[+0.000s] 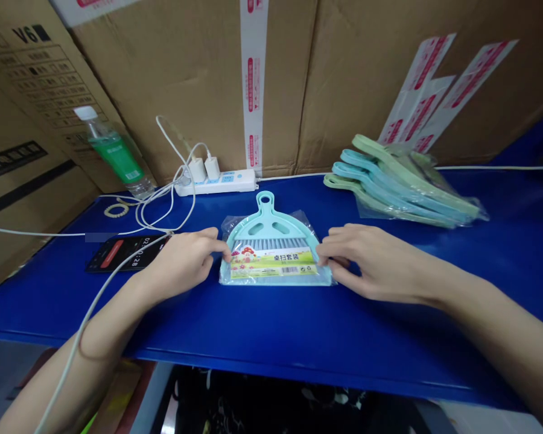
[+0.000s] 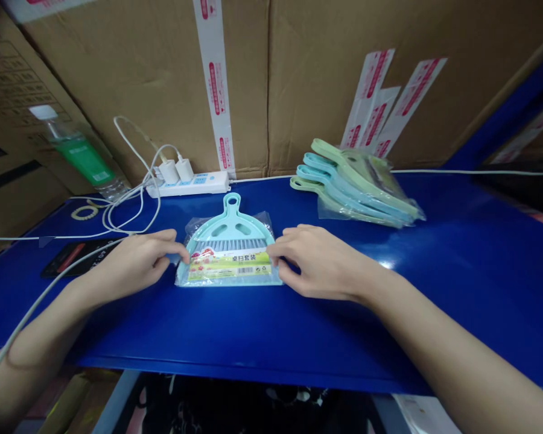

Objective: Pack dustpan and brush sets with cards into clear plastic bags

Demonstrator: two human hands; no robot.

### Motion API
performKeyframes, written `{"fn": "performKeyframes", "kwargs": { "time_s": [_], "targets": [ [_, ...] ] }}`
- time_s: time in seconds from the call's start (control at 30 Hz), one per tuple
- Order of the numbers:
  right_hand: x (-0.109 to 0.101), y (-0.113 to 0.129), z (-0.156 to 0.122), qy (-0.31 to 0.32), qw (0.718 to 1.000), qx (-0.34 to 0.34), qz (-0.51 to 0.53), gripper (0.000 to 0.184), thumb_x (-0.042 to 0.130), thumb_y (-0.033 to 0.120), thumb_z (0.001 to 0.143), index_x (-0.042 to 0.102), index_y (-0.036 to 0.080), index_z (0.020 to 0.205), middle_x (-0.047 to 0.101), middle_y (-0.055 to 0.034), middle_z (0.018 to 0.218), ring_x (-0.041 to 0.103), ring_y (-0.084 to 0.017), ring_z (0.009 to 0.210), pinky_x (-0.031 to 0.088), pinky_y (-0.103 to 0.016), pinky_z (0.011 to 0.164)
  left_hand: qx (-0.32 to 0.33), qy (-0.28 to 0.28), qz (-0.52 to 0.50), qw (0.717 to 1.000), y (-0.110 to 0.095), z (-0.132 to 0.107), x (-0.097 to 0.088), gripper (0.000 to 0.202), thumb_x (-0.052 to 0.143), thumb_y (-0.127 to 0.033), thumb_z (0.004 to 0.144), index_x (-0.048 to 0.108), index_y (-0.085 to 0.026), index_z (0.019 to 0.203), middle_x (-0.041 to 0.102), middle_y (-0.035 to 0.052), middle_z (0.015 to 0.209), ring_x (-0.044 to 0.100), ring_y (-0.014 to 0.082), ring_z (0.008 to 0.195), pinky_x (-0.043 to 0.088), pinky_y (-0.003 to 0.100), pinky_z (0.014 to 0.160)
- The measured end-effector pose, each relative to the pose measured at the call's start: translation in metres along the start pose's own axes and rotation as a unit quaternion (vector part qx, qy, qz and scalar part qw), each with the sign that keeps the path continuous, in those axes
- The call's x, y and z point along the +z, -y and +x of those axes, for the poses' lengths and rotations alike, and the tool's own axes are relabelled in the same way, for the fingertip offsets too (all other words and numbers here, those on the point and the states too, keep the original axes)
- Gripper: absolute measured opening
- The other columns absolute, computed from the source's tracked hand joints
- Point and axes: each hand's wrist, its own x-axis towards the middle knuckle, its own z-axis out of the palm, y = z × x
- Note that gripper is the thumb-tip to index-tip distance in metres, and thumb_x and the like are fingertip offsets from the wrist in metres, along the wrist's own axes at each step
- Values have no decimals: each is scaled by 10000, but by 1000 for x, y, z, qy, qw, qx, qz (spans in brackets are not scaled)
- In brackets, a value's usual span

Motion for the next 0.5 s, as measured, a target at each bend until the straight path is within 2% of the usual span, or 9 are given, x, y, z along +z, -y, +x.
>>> {"fn": "performKeyframes", "kwargs": {
  "time_s": [0.1,0.17,0.3,0.37,0.5],
  "targets": [
    [1,2,2,19,997,63,48,186,404,233,824,481,224,655,568,-4,602,508,-156,588,341,-281,568,-5,-2,9,1000,-5,0,2,393,341,-33,771,675,-193,903,558,54,929,570,167,760,458,272,645],
    [2,3,2,26,991,98,88,180,408,258,824,449,228,651,562,11,590,501,-143,564,331,-271,554,-9,11,7,1000,-9,0,4,301,346,-86,825,628,-166,891,559,71,942,579,193,802,476,305,673],
    [6,7,6,29,978,149,142,242,414,315,845,392,233,618,523,32,542,458,-121,502,303,-259,514,-24,28,4,999,-14,3,8,250,341,-238,929,554,-169,818,575,46,794,585,203,734,474,326,663],
    [9,10,9,20,974,179,139,274,420,316,847,348,235,595,496,36,525,425,-113,486,286,-253,497,-32,22,6,999,-15,5,11,248,346,-258,935,524,-176,785,588,40,771,582,193,689,459,316,638],
    [15,17,14,2,970,228,81,256,466,180,752,288,234,577,436,52,503,354,-103,475,246,-248,479,-44,16,-21,999,-15,7,14,137,421,-223,862,462,-197,734,596,8,738,564,165,633,388,275,580]
  ]
}}
